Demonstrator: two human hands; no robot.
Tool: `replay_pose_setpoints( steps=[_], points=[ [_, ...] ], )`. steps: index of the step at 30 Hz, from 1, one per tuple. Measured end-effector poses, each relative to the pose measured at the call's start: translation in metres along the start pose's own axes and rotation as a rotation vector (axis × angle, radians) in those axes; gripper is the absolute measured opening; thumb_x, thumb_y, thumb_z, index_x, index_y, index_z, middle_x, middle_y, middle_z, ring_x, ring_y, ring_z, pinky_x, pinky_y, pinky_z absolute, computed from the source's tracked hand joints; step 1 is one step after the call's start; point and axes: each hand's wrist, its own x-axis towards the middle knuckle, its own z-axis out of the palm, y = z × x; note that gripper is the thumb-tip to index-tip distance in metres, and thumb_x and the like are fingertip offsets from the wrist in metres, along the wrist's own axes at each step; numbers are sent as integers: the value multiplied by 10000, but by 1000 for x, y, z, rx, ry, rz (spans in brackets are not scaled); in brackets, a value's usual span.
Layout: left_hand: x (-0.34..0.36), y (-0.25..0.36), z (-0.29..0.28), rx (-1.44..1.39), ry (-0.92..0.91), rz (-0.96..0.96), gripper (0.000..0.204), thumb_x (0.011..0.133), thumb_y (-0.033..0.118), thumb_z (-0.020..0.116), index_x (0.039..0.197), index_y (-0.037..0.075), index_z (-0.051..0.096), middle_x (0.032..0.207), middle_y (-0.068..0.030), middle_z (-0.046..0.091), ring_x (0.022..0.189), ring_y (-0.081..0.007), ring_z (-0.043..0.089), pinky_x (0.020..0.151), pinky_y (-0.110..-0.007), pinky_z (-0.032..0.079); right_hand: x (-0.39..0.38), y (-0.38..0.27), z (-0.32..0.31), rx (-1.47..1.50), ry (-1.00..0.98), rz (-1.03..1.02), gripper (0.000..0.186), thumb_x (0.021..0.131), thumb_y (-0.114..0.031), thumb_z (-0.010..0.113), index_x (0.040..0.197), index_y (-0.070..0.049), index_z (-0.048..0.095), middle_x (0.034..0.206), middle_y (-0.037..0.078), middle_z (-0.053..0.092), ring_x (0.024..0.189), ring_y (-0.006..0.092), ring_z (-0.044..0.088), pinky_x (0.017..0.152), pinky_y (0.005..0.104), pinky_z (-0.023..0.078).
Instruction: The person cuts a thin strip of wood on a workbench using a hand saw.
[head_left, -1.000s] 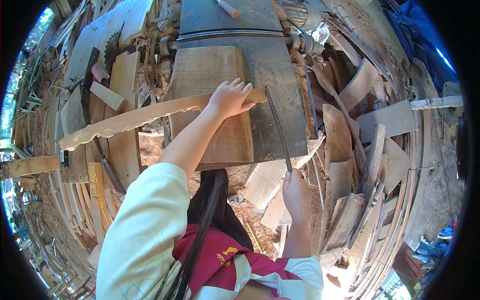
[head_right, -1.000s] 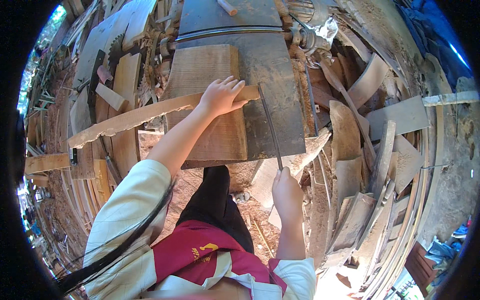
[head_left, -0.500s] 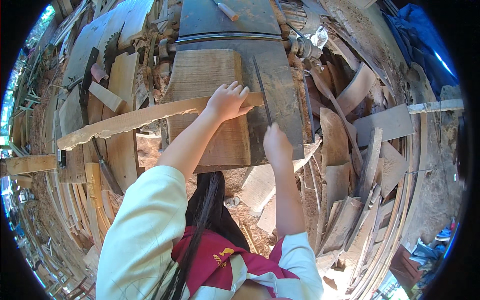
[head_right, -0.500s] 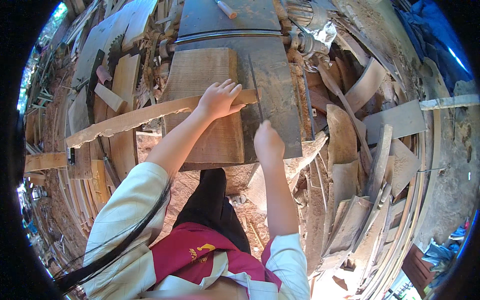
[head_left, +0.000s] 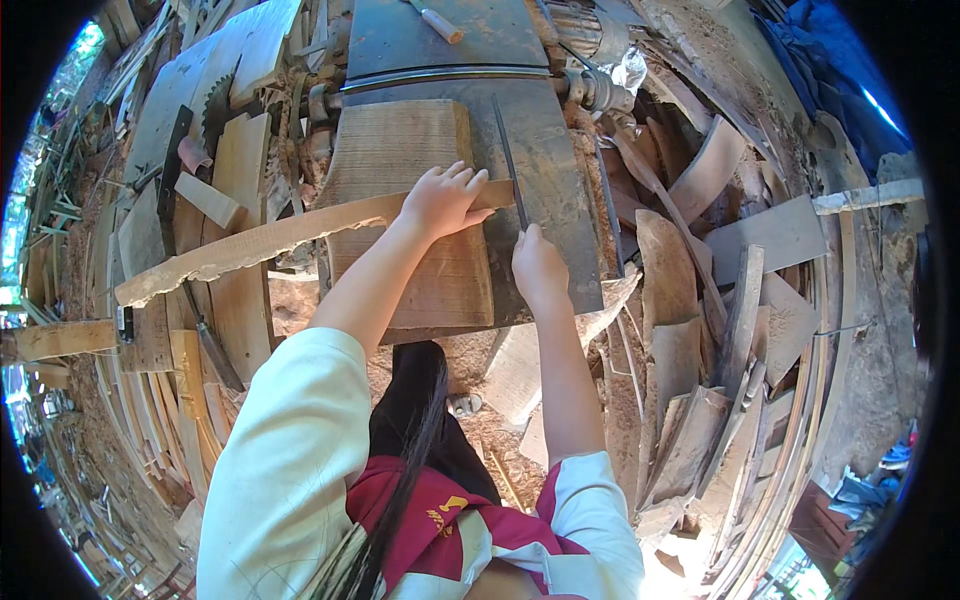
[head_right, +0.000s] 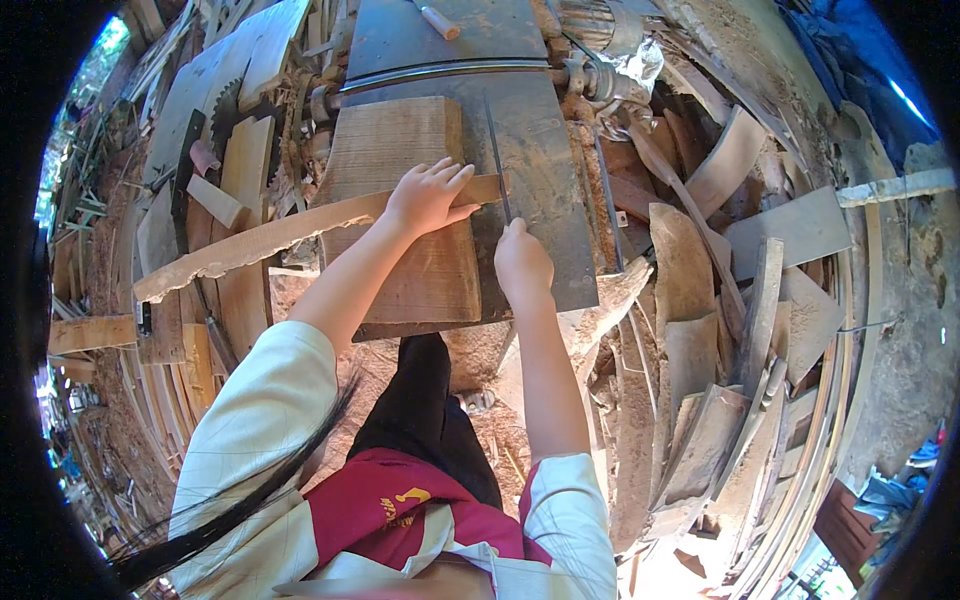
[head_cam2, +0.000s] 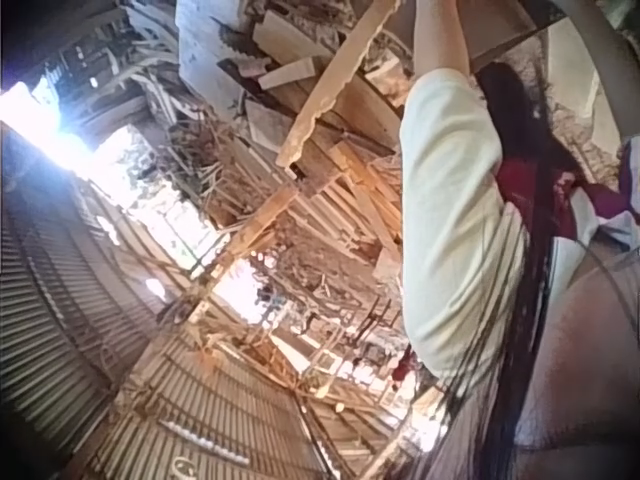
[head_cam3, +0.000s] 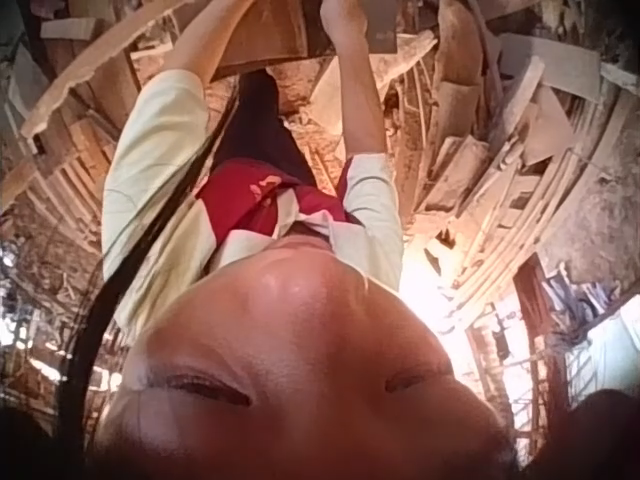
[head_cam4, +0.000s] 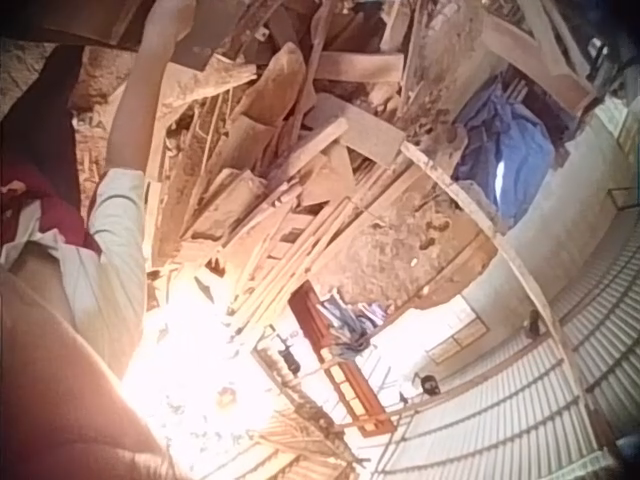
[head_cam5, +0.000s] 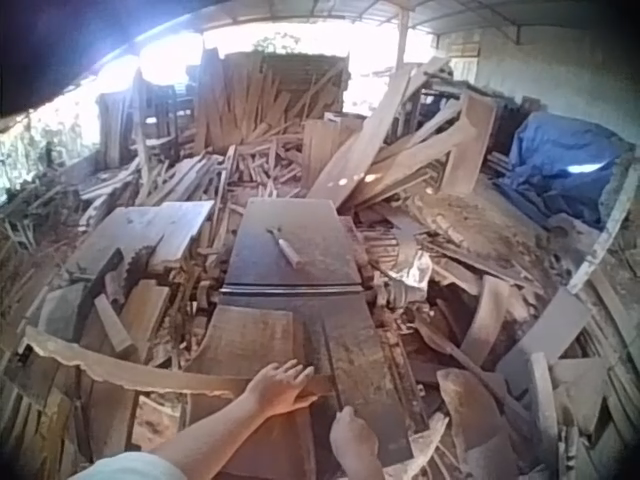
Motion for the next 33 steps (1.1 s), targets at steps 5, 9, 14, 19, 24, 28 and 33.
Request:
replay_pose_setpoints(
  steps=[5, 9, 14, 19, 24, 28, 33],
  points=[
    [2, 1, -7, 5, -61, -22, 499, 775, 449, 558, 1087, 61, 523, 1020, -92, 595, 1013, -238, 550, 801, -327, 450, -46, 19, 3, 8, 3, -8, 243, 910, -257, 334, 878, -33, 424, 715, 222, 589, 694, 404, 577, 616, 498, 446],
    [0, -2, -4, 41, -59, -22, 493, 783, 450, 548, 1084, 60, 525, 1028, -94, 594, 1019, -234, 547, 803, -329, 451, -86, 41, 11, 30, -47, 29, 241, 908, -260, 351, 867, -34, 422, 676, 220, 581, 652, 405, 570, 588, 498, 438],
    [1, 0, -4, 30, -69, -18, 498, 785, 449, 545, 1087, 53, 526, 1042, -93, 589, 1034, -227, 537, 808, -326, 448, -93, 37, -2, 4, -52, 33, 238, 907, -262, 353, 868, -39, 426, 679, 219, 582, 645, 407, 569, 584, 496, 437],
    [-1, -2, -5, 56, -69, -24, 505, 782, 446, 549, 1093, 49, 526, 1052, -93, 583, 1043, -226, 530, 806, -319, 446, -54, 16, -5, 13, -31, 0, 264, 912, -263, 343, 857, -25, 444, 737, 245, 579, 717, 421, 561, 618, 493, 435],
    [1, 0, -3, -14, -81, -12, 493, 762, 438, 574, 1053, 42, 538, 984, -80, 592, 1019, -226, 534, 777, -317, 447, 11, -6, -5, -35, 7, -6, 264, 902, -258, 336, 923, -29, 465, 816, 222, 605, 797, 392, 587, 694, 485, 454],
    [0, -2, -5, -22, -63, -16, 490, 756, 438, 581, 1039, 41, 539, 963, -76, 592, 1005, -226, 537, 772, -317, 448, 40, -19, -5, 2, 10, -13, 270, 901, -259, 337, 945, -28, 470, 851, 222, 606, 836, 388, 585, 720, 481, 453],
    [0, -2, -3, -19, -45, -1, 490, 759, 444, 576, 1036, 41, 543, 975, -74, 592, 1010, -225, 535, 775, -317, 449, 31, -18, -1, 16, 37, 10, 269, 904, -253, 331, 946, -27, 470, 850, 227, 605, 833, 388, 586, 716, 483, 452]
  ],
)
